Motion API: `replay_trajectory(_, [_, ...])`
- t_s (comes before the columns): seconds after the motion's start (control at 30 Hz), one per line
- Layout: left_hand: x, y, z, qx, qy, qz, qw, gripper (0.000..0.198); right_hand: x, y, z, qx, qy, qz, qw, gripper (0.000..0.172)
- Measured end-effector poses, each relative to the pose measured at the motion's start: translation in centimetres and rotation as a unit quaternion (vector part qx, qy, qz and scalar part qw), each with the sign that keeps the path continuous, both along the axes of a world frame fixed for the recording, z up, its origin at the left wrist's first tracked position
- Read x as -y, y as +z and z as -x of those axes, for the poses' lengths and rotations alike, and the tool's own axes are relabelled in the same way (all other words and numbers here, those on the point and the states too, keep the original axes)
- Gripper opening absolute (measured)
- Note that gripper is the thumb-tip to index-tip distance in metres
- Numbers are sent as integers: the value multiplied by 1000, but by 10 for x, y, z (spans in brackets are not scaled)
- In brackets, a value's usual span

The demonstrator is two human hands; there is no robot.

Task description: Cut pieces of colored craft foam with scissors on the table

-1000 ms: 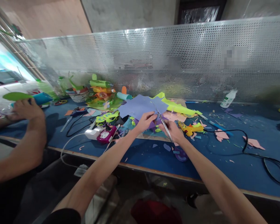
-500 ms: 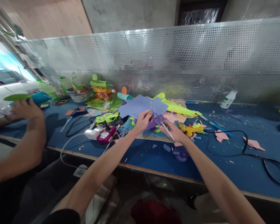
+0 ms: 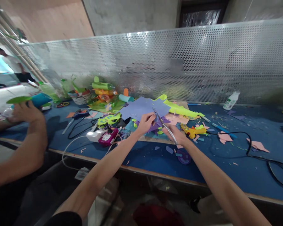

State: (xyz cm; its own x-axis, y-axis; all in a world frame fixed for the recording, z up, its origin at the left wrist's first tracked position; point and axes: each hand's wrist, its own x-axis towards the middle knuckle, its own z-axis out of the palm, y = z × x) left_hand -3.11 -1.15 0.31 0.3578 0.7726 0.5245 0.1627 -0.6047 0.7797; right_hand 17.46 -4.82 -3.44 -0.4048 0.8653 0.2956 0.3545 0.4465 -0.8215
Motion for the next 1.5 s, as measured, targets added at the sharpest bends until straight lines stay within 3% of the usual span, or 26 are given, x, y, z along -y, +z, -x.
replay_trajectory(0.43, [-1, 0, 1, -14, -32, 6, 999, 45, -6, -9, -1, -27, 27, 9, 999, 61])
replay_trajectory(0.77, [0, 1, 0, 16, -53, 27, 998, 46, -5, -12, 1, -24, -19, 23, 999, 55])
replay_trajectory(0.97, [-1, 1, 1, 9, -47, 24, 999, 46, -15, 0, -2, 22, -109, -57, 992, 49])
replay_trajectory(1.13, [-1, 1, 1, -30, -46, -2, 998, 42, -10, 5, -4, -102, -62, -64, 991, 38])
replay_trajectory(1.3, [0, 1, 1, -138, -63, -99, 983, 40, -3, 9, 10, -210, -139, -50, 967, 32])
replay_trajectory(1.5, [0, 0, 0, -169, -81, -112, 976, 40, -6, 10, 12, -258, -160, -42, 952, 32])
